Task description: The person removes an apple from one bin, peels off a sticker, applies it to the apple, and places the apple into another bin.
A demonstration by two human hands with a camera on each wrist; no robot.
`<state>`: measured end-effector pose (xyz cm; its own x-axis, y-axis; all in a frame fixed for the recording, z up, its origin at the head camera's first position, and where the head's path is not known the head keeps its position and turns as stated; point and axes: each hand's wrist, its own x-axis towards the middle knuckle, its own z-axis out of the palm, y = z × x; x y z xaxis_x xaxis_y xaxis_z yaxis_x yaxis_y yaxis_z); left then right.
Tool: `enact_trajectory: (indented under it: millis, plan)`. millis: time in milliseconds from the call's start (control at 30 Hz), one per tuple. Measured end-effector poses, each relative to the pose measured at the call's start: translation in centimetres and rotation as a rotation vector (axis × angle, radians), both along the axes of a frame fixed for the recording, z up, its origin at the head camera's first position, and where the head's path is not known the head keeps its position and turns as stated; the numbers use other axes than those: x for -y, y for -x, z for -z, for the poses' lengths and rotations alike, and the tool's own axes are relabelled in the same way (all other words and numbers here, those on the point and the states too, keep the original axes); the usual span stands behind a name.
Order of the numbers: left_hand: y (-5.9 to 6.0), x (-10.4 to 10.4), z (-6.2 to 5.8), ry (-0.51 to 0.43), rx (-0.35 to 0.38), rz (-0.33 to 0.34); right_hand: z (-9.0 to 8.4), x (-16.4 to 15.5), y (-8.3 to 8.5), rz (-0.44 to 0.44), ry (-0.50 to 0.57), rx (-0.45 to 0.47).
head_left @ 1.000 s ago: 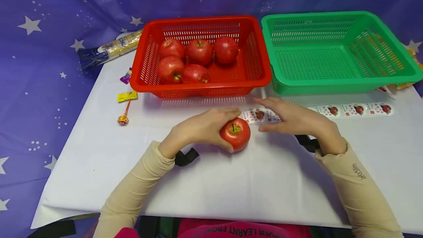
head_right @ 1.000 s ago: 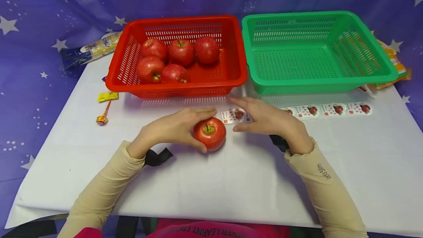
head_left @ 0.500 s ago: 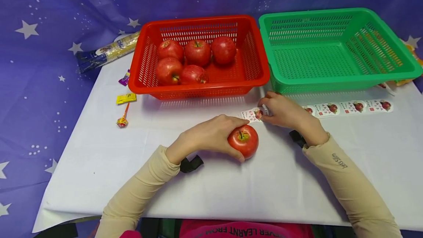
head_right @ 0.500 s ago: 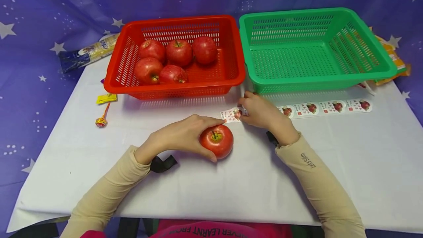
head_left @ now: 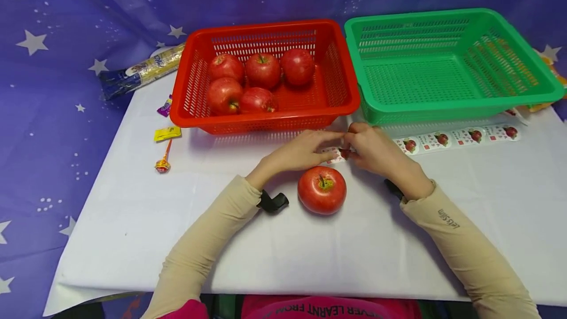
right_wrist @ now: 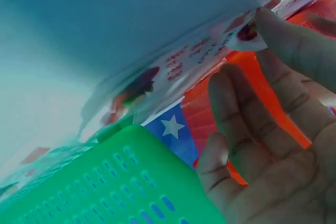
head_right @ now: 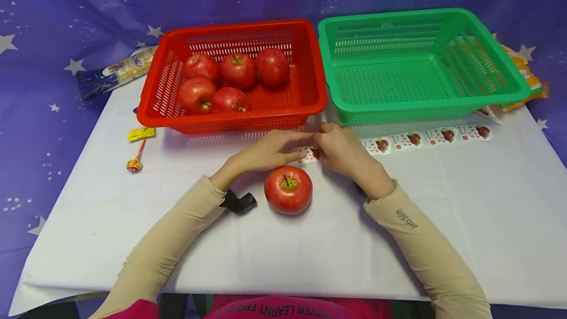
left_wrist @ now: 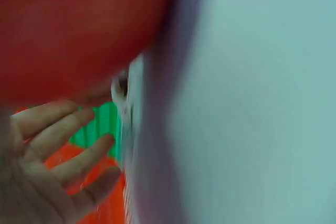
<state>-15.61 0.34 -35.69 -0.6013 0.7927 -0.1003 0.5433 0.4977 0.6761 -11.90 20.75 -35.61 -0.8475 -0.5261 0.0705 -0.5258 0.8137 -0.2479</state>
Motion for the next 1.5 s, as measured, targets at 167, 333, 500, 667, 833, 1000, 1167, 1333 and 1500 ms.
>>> enact_trajectory:
  millis: [167,333,500,667,833,1000,1167,1333,1500]
  plan:
    - [0.7,-1.0,0.8,0.08,0.019,0.11,0.3,0.0,-0.2,-0.021,0.028,0.047]
    - [0.8,-0.6,0.7,0.178,-0.05,0.166,-0.2,0.3,0.0,-0.051,0.015,0.019]
    - [0.7,-0.3,0.4,0.271,-0.068,0.199,-1.3,1.1,-0.7,-0.06,-0.02,0.011]
    - [0.7,-0.3,0.6,0.283,-0.033,0.186,-2.4,2.2,-1.7,-0.154,0.062,0.128]
    - [0.9,-0.5,0.8,0.29,-0.025,0.175,-4.0,1.6,-2.3,-0.141,0.176,0.181]
    - [1.0,-0.2,1.0,0.207,0.018,0.183,-4.9,0.4,-2.7,-0.08,0.345,0.132]
    - [0.7,0.7,0.2,-0.035,0.091,0.042,-4.5,-0.2,-3.2,0.032,0.509,0.186]
    - [-1.0,2.6,-2.2,-0.074,0.088,0.016,-3.8,-0.9,-3.8,0.154,0.651,0.311]
    - [-3.7,3.7,-3.7,0.068,0.067,0.182,-3.4,-1.2,-4.1,0.148,0.884,0.417]
